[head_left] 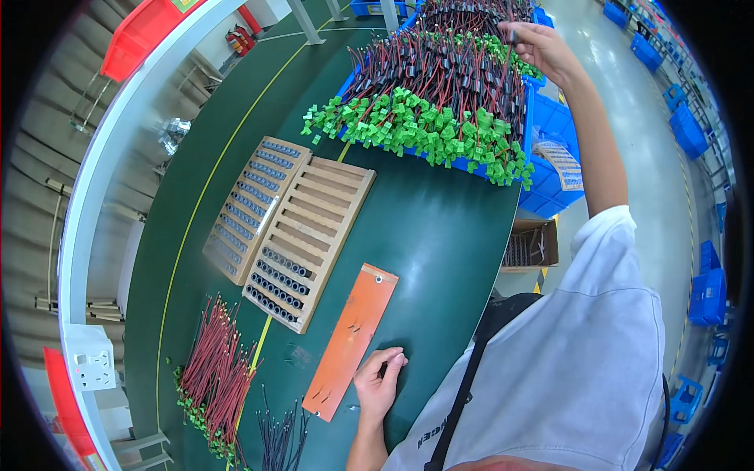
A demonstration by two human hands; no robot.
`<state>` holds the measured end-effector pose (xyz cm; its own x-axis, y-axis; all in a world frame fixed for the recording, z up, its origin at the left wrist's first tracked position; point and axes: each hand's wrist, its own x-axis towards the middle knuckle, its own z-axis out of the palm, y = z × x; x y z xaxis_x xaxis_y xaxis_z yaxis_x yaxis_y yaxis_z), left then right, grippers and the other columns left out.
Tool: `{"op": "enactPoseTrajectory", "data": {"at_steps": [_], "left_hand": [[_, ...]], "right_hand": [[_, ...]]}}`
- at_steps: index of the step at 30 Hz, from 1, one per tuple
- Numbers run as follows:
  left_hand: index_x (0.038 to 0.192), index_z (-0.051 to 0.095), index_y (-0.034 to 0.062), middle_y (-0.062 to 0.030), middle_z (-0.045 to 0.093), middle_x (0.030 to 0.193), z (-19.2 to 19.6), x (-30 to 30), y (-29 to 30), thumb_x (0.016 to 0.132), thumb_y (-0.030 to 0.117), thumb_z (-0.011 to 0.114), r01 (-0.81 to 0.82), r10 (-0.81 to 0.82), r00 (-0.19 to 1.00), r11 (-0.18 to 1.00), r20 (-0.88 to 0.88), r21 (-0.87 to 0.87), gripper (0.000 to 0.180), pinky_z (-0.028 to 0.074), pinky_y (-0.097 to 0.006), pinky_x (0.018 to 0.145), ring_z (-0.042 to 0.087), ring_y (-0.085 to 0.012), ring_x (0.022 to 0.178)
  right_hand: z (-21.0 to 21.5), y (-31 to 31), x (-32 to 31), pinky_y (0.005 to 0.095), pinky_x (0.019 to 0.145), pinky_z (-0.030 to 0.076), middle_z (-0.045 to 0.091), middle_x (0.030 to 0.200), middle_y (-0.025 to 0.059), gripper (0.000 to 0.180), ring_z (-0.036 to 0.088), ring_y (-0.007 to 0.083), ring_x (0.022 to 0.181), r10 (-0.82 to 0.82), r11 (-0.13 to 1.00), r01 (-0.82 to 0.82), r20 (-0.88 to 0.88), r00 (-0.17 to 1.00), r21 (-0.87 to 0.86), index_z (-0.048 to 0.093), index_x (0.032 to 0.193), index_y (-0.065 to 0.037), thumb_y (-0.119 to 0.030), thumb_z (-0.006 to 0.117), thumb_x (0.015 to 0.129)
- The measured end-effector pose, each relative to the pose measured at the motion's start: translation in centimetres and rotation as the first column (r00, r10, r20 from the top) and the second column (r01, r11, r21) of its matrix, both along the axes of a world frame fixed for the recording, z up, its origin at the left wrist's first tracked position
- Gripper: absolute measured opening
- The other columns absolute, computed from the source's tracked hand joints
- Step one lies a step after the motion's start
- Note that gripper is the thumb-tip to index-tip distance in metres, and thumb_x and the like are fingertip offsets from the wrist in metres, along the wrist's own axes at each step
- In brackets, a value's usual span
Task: The person assembles wire harnesses by hand at a workbench. They pick up red and black wires, attach green plastic connectors to the ends, and use a crimping tool to secure the connections. The finished harnesses are placed into a blue bin.
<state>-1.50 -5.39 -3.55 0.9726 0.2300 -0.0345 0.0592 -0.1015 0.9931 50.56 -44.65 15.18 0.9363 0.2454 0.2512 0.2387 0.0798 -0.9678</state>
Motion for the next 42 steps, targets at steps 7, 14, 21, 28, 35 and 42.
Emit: {"op": "enactPoseTrajectory", "data": {"at_steps": [7, 14, 21, 28, 35, 42], "left_hand": [[0.105, 0.076, -0.0047, -0.0127, 0.074, 0.091, 1.2, 0.6, -0.4, 0.094, -0.001, 0.073, -0.015, 0.014, 1.000, 0.992, 0.009, 0.124, 0.012, 0.056, -0.028, 0.073, 0.072, -0.0169, 0.080], [0.105, 0.074, -0.0062, -0.0133, 0.073, 0.092, 1.5, 0.5, -0.3, 0.095, -0.002, 0.072, 0.012, -0.010, 1.000, 0.987, -0.013, 0.161, 0.011, 0.056, -0.028, 0.074, 0.071, -0.0178, 0.081], [0.103, 0.075, -0.0062, -0.0133, 0.073, 0.091, 1.9, 0.8, -0.4, 0.094, -0.002, 0.072, 0.014, -0.013, 1.000, 0.984, -0.006, 0.177, 0.011, 0.056, -0.028, 0.073, 0.071, -0.0180, 0.081], [0.103, 0.075, -0.0063, -0.0132, 0.074, 0.092, 1.8, 0.8, -0.3, 0.094, -0.001, 0.072, 0.015, -0.015, 1.000, 0.983, 0.003, 0.184, 0.010, 0.056, -0.028, 0.073, 0.072, -0.0180, 0.081], [0.104, 0.075, -0.0049, -0.0129, 0.075, 0.092, 1.5, 0.8, -0.3, 0.093, -0.001, 0.073, 0.015, -0.018, 1.000, 0.984, 0.016, 0.177, 0.012, 0.056, -0.028, 0.073, 0.072, -0.0173, 0.081], [0.104, 0.075, -0.0042, -0.0120, 0.075, 0.090, 1.8, 0.8, -0.4, 0.093, 0.000, 0.074, 0.000, -0.004, 1.000, 0.981, 0.019, 0.196, 0.012, 0.056, -0.027, 0.072, 0.072, -0.0170, 0.080]], "right_hand": [[-5.0, -0.9, 6.7, 0.0271, 0.047, 0.051, 0.069, 0.078, 0.0038, 0.032, 0.062, 0.0090, 0.058, -0.241, 0.609, 0.219, 0.085, 0.967, -0.763, 0.074, 0.117, -0.002, -0.029, 0.066, 0.101], [-5.2, -1.1, 5.0, 0.0339, 0.070, 0.055, 0.073, 0.098, 0.0053, 0.036, 0.069, 0.0140, 0.086, -0.155, 0.578, 0.286, 0.241, 0.958, -0.764, 0.071, 0.124, -0.003, -0.030, 0.068, 0.100], [-5.9, -0.9, 3.4, 0.0395, 0.097, 0.056, 0.075, 0.119, 0.0126, 0.040, 0.071, 0.0268, 0.110, 0.150, 0.457, 0.170, 0.264, 0.953, -0.873, 0.071, 0.126, -0.004, -0.013, 0.080, 0.088], [-4.1, -2.2, 1.8, 0.0354, 0.089, 0.056, 0.075, 0.116, 0.0066, 0.031, 0.071, 0.0180, 0.100, 0.053, 0.592, 0.233, 0.326, 0.944, -0.772, 0.071, 0.124, -0.007, -0.014, 0.074, 0.094], [3.7, -1.0, -0.8, 0.0304, 0.094, 0.053, 0.073, 0.113, 0.0026, 0.030, 0.067, 0.0114, 0.104, 0.069, 0.829, 0.269, 0.567, 0.821, -0.490, 0.068, 0.128, -0.004, -0.017, 0.067, 0.102], [2.8, 9.7, -1.2, 0.0286, 0.086, 0.056, 0.074, 0.105, 0.0054, 0.028, 0.070, 0.0121, 0.097, 0.018, 0.905, 0.230, 0.572, 0.820, -0.358, 0.069, 0.125, -0.003, -0.016, 0.069, 0.100]]}}
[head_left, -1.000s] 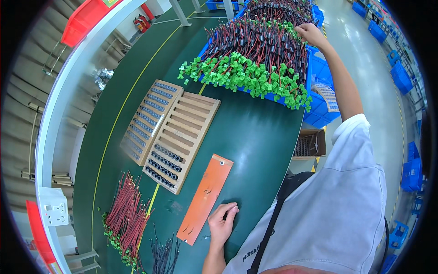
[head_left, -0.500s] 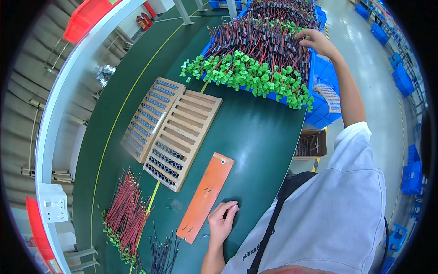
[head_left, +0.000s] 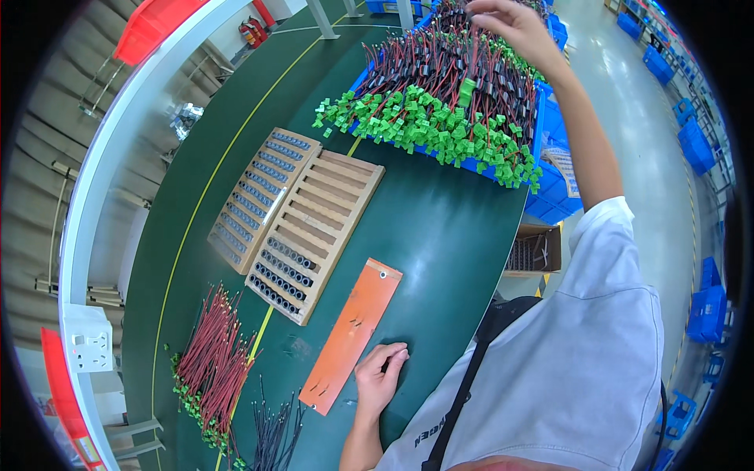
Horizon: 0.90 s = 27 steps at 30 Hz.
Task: The person assembles wire harnesses by hand at a workbench. They pick up red and black wires, attach green plastic connectors to the ends, and use a crimping tool to secure the connections. The finished harnesses are placed into a blue bin.
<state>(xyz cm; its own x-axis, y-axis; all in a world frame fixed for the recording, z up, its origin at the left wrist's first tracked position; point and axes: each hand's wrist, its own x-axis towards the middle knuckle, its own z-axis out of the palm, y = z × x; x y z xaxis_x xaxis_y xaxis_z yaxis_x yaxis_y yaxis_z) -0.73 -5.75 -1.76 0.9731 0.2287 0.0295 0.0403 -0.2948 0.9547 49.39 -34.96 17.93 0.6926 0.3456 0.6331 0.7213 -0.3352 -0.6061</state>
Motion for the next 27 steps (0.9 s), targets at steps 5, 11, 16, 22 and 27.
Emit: {"op": "enactPoseTrajectory", "data": {"at_steps": [5, 11, 16, 22, 27], "left_hand": [[0.104, 0.075, -0.0043, -0.0125, 0.074, 0.094, -0.1, 0.0, 0.2, 0.094, -0.003, 0.072, 0.041, -0.041, 0.999, 0.999, -0.007, -0.001, 0.011, 0.057, -0.029, 0.075, 0.072, -0.0176, 0.082], [0.104, 0.075, -0.0034, -0.0116, 0.074, 0.091, -0.1, 0.1, 0.2, 0.093, -0.001, 0.073, 0.039, -0.039, 0.999, 0.999, 0.009, 0.015, 0.011, 0.056, -0.028, 0.073, 0.072, -0.0169, 0.080], [0.104, 0.075, -0.0032, -0.0114, 0.074, 0.090, 0.2, 0.1, 0.1, 0.093, 0.000, 0.073, 0.031, -0.031, 0.999, 1.000, 0.012, 0.006, 0.011, 0.056, -0.027, 0.071, 0.072, -0.0166, 0.079], [0.105, 0.075, -0.0034, -0.0117, 0.074, 0.090, 0.1, 0.1, 0.2, 0.093, 0.000, 0.073, 0.040, -0.040, 0.999, 0.999, 0.015, 0.006, 0.012, 0.056, -0.028, 0.071, 0.072, -0.0171, 0.079], [0.105, 0.075, -0.0031, -0.0115, 0.074, 0.090, -0.1, 0.1, 0.4, 0.093, 0.000, 0.073, 0.047, -0.048, 0.999, 0.999, 0.023, 0.006, 0.012, 0.056, -0.027, 0.072, 0.072, -0.0170, 0.079]], "right_hand": [[-5.7, 2.8, 4.0, 0.0372, 0.095, 0.055, 0.074, 0.117, 0.0076, 0.035, 0.071, 0.0215, 0.106, -0.108, 0.952, 0.124, 0.071, 0.992, -0.280, 0.068, 0.129, -0.008, -0.027, 0.069, 0.100], [-7.1, 2.2, 5.0, 0.0377, 0.097, 0.054, 0.073, 0.120, 0.0082, 0.034, 0.069, 0.0226, 0.113, -0.132, 0.934, 0.160, 0.108, 0.985, -0.320, 0.069, 0.128, -0.008, -0.025, 0.071, 0.099], [-7.4, 2.3, 4.3, 0.0409, 0.099, 0.054, 0.072, 0.122, 0.0110, 0.035, 0.068, 0.0281, 0.115, -0.013, 0.886, 0.127, 0.250, 0.968, -0.446, 0.068, 0.126, -0.007, -0.018, 0.074, 0.094], [-7.5, 2.4, 4.6, 0.0424, 0.099, 0.054, 0.072, 0.127, 0.0107, 0.040, 0.068, 0.0266, 0.123, -0.112, 0.917, 0.145, 0.110, 0.988, -0.372, 0.064, 0.131, -0.007, -0.016, 0.074, 0.093], [-7.9, 2.5, 4.8, 0.0416, 0.097, 0.056, 0.074, 0.120, 0.0132, 0.039, 0.071, 0.0299, 0.114, -0.121, 0.928, 0.176, 0.179, 0.976, -0.329, 0.064, 0.132, -0.007, -0.018, 0.072, 0.095]]}}
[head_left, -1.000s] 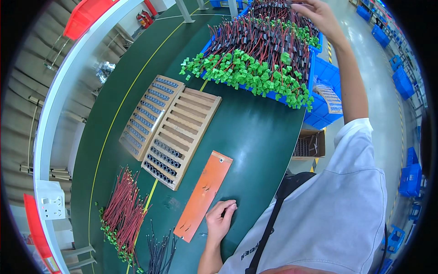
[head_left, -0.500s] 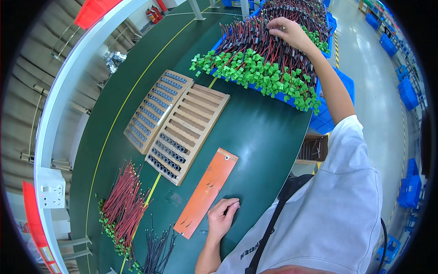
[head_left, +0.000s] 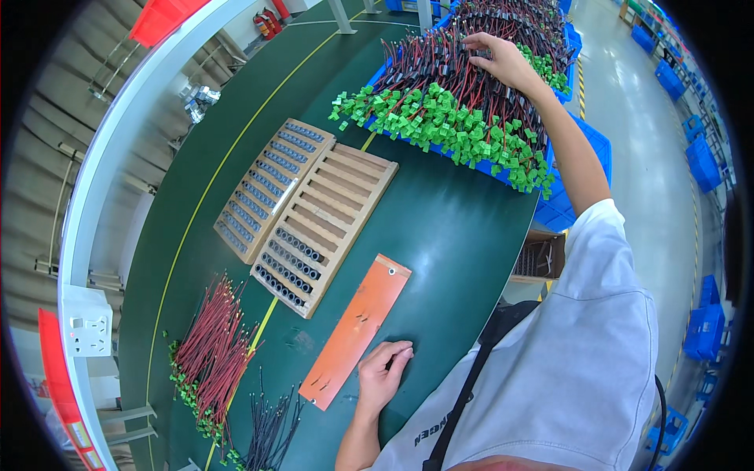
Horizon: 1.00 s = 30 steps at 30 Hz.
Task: The person assembles wire harnesses by hand at a workbench. They pick up red and black wires, attach green plastic connectors to the ends, and use a crimping tool to secure the connections. The finished harnesses are placed into a blue bin.
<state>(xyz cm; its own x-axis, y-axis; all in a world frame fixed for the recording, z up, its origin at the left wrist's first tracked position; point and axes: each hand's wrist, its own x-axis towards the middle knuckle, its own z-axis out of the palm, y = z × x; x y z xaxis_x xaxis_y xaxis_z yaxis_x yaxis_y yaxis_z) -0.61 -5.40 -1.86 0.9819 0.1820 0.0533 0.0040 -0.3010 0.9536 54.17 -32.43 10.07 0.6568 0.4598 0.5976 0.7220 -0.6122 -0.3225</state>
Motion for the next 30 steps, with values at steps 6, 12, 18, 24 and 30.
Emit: {"op": "enactPoseTrajectory", "data": {"at_steps": [6, 12, 18, 24, 30], "left_hand": [[0.105, 0.075, -0.0028, -0.0112, 0.074, 0.090, 0.1, 0.0, 0.0, 0.093, 0.001, 0.074, 0.004, -0.004, 1.000, 1.000, -0.005, 0.010, 0.012, 0.056, -0.027, 0.072, 0.072, -0.0171, 0.079], [0.105, 0.075, -0.0039, -0.0117, 0.073, 0.089, 0.4, 0.2, 0.0, 0.093, -0.001, 0.073, 0.008, -0.008, 1.000, 1.000, -0.014, 0.015, 0.012, 0.057, -0.029, 0.073, 0.072, -0.0183, 0.080], [0.105, 0.075, -0.0009, -0.0124, 0.074, 0.090, 0.5, 0.3, 0.3, 0.093, 0.003, 0.074, 0.026, -0.025, 1.000, 0.999, -0.018, 0.036, 0.013, 0.056, -0.033, 0.071, 0.072, -0.0229, 0.080], [0.105, 0.074, 0.0003, -0.0128, 0.072, 0.093, -0.2, -0.3, 1.0, 0.095, 0.008, 0.073, 0.024, -0.029, 0.994, 0.999, 0.107, 0.047, 0.013, 0.056, -0.038, 0.075, 0.070, -0.0294, 0.084], [0.106, 0.074, 0.0010, -0.0126, 0.073, 0.094, -0.5, -0.6, 1.2, 0.095, 0.010, 0.073, 0.012, -0.022, 0.972, 0.999, 0.232, 0.046, 0.014, 0.056, -0.040, 0.077, 0.071, -0.0303, 0.086]], "right_hand": [[0.4, -1.1, 0.4, 0.0394, 0.096, 0.054, 0.072, 0.126, 0.0097, 0.040, 0.070, 0.0251, 0.114, -0.068, 0.997, 0.068, -0.007, 0.998, 0.029, 0.065, 0.135, -0.009, -0.027, 0.070, 0.099], [0.0, -0.8, -0.2, 0.0386, 0.093, 0.055, 0.072, 0.126, 0.0100, 0.041, 0.069, 0.0264, 0.112, -0.067, 0.998, 0.067, 0.024, 0.997, -0.001, 0.067, 0.133, -0.010, -0.028, 0.072, 0.096], [1.3, 2.3, -7.2, 0.0349, 0.090, 0.055, 0.072, 0.117, 0.0119, 0.022, 0.070, 0.0261, 0.105, 0.054, 0.962, -0.121, 0.261, 0.964, 0.247, 0.071, 0.118, -0.004, -0.014, 0.069, 0.099], [-4.3, 8.7, -25.1, 0.0408, 0.076, 0.057, 0.071, 0.093, 0.0157, 0.028, 0.070, 0.0325, 0.083, 0.650, 0.728, -0.674, 0.187, 0.736, 0.126, 0.067, 0.105, 0.000, 0.015, 0.068, 0.082], [-11.4, 11.6, -33.7, 0.0384, 0.072, 0.054, 0.054, 0.110, 0.0153, 0.044, 0.069, 0.0318, 0.083, 0.914, 0.387, -0.638, -0.182, 0.363, 0.666, 0.047, 0.131, -0.003, -0.010, 0.071, 0.096]]}}
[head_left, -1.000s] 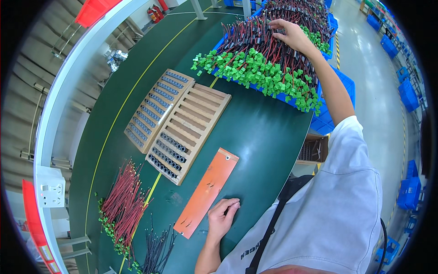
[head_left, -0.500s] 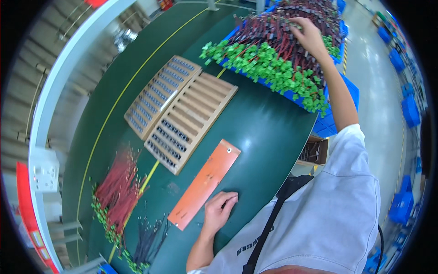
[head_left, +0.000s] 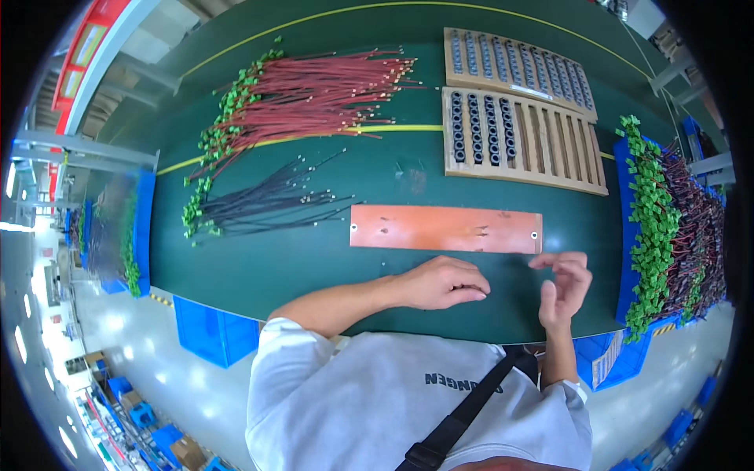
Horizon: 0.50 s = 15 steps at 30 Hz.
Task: The person assembles wire harnesses by hand at a workbench. They pick up red and black wires, attach green plastic connectors to the ends, and use a crimping tool to secure the connections. The finished harnesses are placed into a blue bin.
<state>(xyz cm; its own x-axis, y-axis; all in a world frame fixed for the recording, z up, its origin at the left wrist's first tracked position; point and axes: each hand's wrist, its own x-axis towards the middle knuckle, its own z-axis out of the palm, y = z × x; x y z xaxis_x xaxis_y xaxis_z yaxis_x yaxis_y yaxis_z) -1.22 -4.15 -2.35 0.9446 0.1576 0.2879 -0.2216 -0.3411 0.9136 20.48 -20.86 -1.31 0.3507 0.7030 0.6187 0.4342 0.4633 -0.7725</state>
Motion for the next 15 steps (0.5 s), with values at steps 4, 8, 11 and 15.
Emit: {"op": "enactPoseTrajectory", "data": {"at_steps": [4, 8, 11, 15], "left_hand": [[0.104, 0.075, 0.0026, -0.0124, 0.073, 0.092, -0.4, 0.1, -0.5, 0.094, 0.011, 0.075, -0.028, 0.026, 0.999, 0.999, -0.047, -0.034, 0.013, 0.057, -0.040, 0.076, 0.071, -0.0308, 0.086], [0.102, 0.075, 0.0019, -0.0118, 0.073, 0.091, -1.2, 0.0, -0.7, 0.093, 0.010, 0.075, -0.046, 0.048, 0.997, 0.998, -0.054, 0.030, 0.012, 0.056, -0.040, 0.072, 0.069, -0.0293, 0.080], [0.102, 0.074, 0.0019, -0.0118, 0.072, 0.089, -0.6, 0.2, -1.4, 0.093, 0.009, 0.075, -0.029, 0.029, 0.999, 1.000, -0.022, 0.002, 0.011, 0.056, -0.040, 0.072, 0.069, -0.0296, 0.079], [0.103, 0.074, 0.0021, -0.0118, 0.071, 0.090, -1.5, 1.3, 0.3, 0.093, 0.009, 0.075, -0.002, 0.002, 1.000, 0.999, -0.001, 0.039, 0.012, 0.056, -0.039, 0.072, 0.069, -0.0294, 0.082]], "right_hand": [[10.5, 3.7, -4.4, 0.0412, 0.073, 0.055, 0.050, 0.110, 0.0117, 0.040, 0.072, 0.0371, 0.087, 0.586, 0.799, -0.407, -0.425, 0.690, 0.442, 0.045, 0.120, -0.008, -0.042, 0.061, 0.106], [16.3, 2.7, -4.7, 0.0392, 0.073, 0.055, 0.052, 0.108, 0.0108, 0.036, 0.072, 0.0346, 0.086, 0.763, 0.618, -0.506, -0.304, 0.570, 0.601, 0.047, 0.116, -0.009, -0.039, 0.061, 0.105], [16.6, 3.0, -5.3, 0.0377, 0.074, 0.055, 0.054, 0.106, 0.0101, 0.033, 0.072, 0.0327, 0.085, 0.739, 0.650, -0.496, -0.325, 0.591, 0.575, 0.048, 0.113, -0.009, -0.037, 0.062, 0.104], [14.8, 3.5, -6.4, 0.0356, 0.074, 0.055, 0.057, 0.103, 0.0092, 0.029, 0.072, 0.0302, 0.084, 0.734, 0.660, -0.487, -0.354, 0.579, 0.572, 0.050, 0.109, -0.009, -0.034, 0.062, 0.103]]}}
